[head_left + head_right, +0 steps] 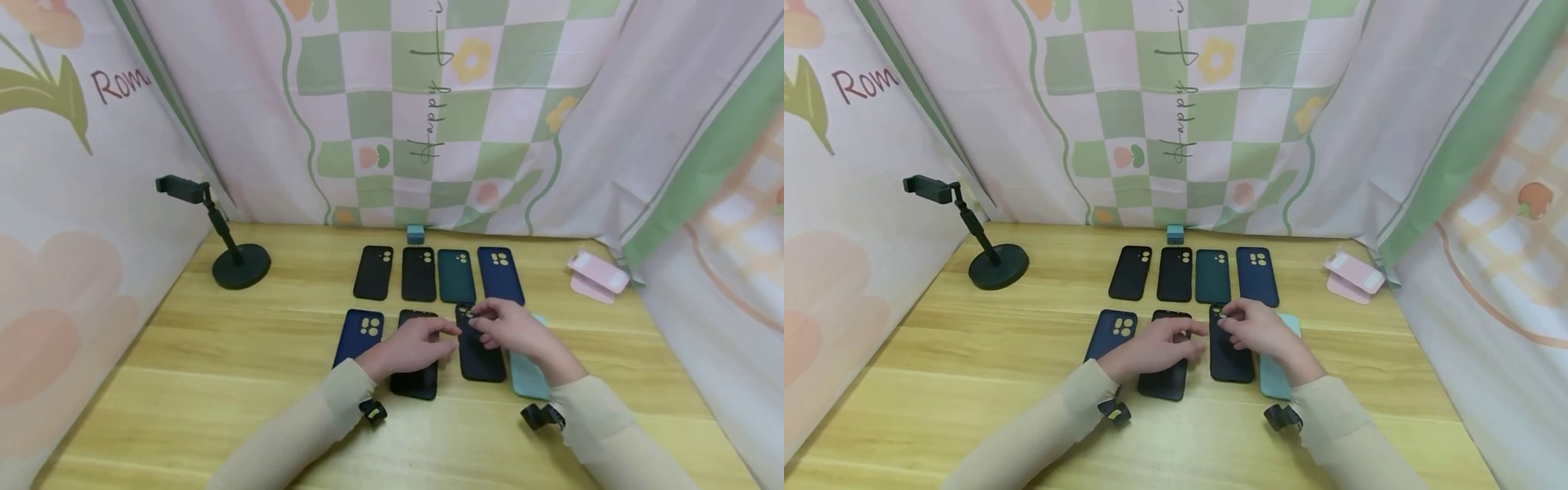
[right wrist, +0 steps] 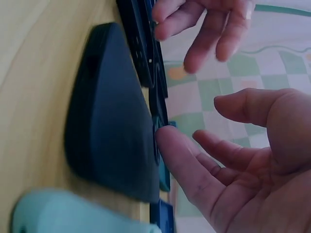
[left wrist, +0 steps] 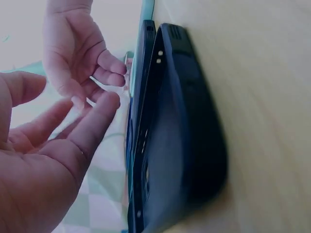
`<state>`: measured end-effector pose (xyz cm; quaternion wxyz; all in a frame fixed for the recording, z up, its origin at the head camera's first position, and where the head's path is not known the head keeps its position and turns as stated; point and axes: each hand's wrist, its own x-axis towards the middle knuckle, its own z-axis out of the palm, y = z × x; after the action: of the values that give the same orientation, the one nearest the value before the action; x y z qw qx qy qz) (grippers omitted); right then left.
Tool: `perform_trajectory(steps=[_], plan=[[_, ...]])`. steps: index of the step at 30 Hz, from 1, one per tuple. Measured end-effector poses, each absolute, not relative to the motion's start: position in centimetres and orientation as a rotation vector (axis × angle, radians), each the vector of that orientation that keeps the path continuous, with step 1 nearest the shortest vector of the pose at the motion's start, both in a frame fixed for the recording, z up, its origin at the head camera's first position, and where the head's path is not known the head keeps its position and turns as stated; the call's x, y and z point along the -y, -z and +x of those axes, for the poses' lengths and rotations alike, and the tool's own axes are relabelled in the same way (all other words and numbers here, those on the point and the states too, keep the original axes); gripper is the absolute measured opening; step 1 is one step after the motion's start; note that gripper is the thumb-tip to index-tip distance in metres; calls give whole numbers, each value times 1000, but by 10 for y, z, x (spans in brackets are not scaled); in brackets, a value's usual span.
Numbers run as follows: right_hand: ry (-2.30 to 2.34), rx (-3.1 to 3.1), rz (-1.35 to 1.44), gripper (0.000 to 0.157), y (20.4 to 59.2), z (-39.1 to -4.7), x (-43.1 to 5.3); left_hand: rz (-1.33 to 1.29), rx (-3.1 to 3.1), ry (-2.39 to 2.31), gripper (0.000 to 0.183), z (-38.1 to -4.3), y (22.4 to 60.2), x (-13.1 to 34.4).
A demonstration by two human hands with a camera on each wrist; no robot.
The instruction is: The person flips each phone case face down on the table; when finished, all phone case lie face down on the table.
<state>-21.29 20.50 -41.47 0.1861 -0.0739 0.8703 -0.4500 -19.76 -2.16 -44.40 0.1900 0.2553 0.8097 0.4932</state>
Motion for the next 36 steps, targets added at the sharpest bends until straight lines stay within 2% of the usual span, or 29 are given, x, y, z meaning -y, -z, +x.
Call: perform_trajectory(steps=[5,13,22,30,36], plan=[[1251,-2399,-262,38,414,-215,-190,601,-2093,-1593,40,-197,440,43],[1198,-2402,-297,30,427,-222,-162,419,-2238,-1667,42,-207,442,77],[1044,-2466,-283,26,431,-229,-141,320,-2373,-1579,29,-208,442,92],[1011,-2446,-286,21,435,-234,-140,371,-2402,-1432,11,-207,442,91],[1022,-2421,-259,14,435,-241,-140,376,-2366,-1417,4,-207,444,89]])
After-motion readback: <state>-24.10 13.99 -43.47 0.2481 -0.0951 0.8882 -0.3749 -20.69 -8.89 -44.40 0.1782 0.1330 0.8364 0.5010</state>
